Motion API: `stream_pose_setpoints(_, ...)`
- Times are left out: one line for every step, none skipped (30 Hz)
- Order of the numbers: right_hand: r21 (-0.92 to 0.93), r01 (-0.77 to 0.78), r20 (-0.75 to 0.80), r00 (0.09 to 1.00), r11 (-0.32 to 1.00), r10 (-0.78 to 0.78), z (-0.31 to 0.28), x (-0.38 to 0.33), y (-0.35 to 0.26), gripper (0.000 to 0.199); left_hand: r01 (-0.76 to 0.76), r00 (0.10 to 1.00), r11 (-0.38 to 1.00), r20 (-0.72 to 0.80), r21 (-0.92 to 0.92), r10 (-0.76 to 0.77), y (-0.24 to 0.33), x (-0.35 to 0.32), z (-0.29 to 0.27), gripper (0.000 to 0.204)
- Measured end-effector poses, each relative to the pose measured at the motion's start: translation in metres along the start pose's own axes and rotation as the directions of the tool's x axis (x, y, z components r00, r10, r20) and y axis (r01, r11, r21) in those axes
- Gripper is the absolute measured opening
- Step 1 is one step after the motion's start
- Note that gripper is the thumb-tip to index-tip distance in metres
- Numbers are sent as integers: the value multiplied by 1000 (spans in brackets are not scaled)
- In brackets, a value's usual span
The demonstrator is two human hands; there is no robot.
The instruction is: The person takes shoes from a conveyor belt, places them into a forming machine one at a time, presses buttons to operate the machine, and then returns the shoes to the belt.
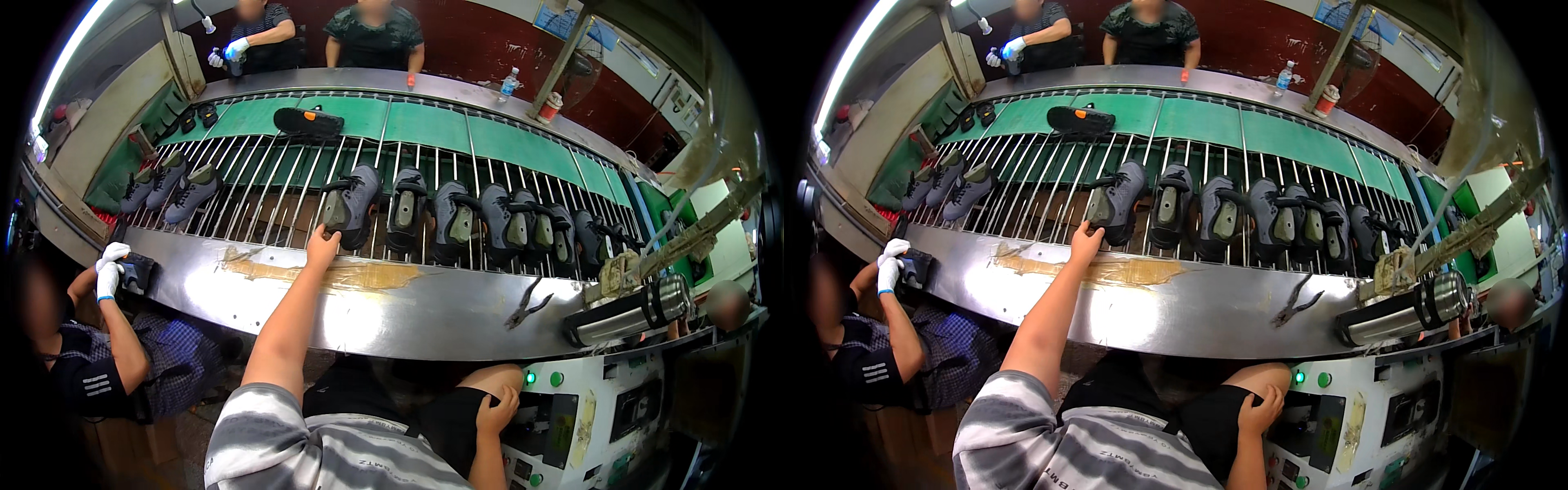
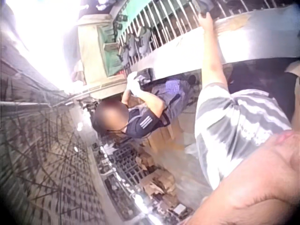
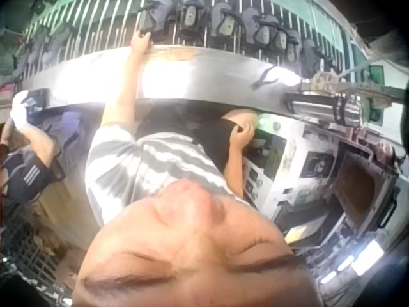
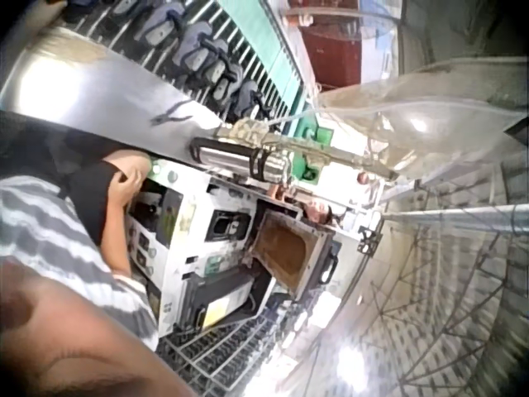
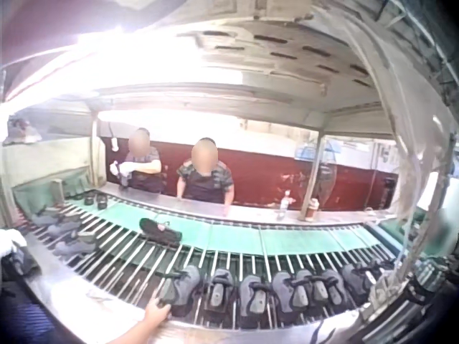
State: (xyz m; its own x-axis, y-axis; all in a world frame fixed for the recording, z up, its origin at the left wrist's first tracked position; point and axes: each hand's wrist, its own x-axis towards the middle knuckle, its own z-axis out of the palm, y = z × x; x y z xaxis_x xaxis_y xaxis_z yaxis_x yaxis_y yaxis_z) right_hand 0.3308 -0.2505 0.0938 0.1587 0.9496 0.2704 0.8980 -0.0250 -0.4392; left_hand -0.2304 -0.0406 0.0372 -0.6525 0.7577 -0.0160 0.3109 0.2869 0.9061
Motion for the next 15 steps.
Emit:
stream_pose_setpoints(-1,-1,-1,1000,1000,1,1,0,0,43,-60,997,998,-57,-29,58,-10,1,-3,53)
stream_pose_setpoints(-9,-5,-5,1000,1000,5,0,1,1,42,-80,994,984,-85,-158,67,-9,3,-4,50)
stream_pose_setpoints(-12,-6,-16,1000,1000,6,1,3,0,41,-103,991,953,-116,-284,73,-9,7,-7,47)
stream_pose_setpoints(-32,-15,-19,1000,999,14,3,3,-2,40,-129,986,906,-149,-403,75,-7,14,-11,43)
stream_pose_setpoints(-58,-30,-25,999,998,29,4,2,-2,40,-100,984,925,-175,-367,37,19,14,-18,38)
stream_pose_setpoints(-77,-27,-24,999,997,25,6,6,-6,39,-104,979,900,-205,-424,16,26,23,-26,39)
stream_pose_setpoints(-94,8,-15,1000,996,-9,7,9,-12,37,-97,973,874,-229,-476,-17,17,45,-29,40)
stream_pose_setpoints(-60,66,-7,998,996,-67,8,14,-23,36,-92,967,846,-249,-526,-50,10,69,-32,42)
stream_pose_setpoints(-32,116,-3,993,993,-116,10,17,-33,35,-73,965,823,-247,-563,-84,20,86,-30,45)
stream_pose_setpoints(-1,164,4,987,987,-164,16,20,-44,35,-53,962,800,-245,-598,-119,36,102,-30,48)
stream_pose_setpoints(131,237,-39,972,963,-234,26,27,-59,33,-35,963,786,-232,-617,-139,45,121,-31,51)
stream_pose_setpoints(202,223,21,973,954,-232,34,37,-81,33,-19,956,793,-244,-608,-164,45,148,-29,55)
stream_pose_setpoints(226,273,34,957,935,-287,42,47,-104,32,31,957,779,-207,-626,-205,51,171,-27,63)
stream_pose_setpoints(253,321,44,939,913,-342,52,58,-124,31,77,956,762,-169,-643,-240,59,195,-24,71)
stream_pose_setpoints(284,330,74,929,900,-364,65,66,-143,30,72,946,779,-205,-623,-251,58,222,-19,76)
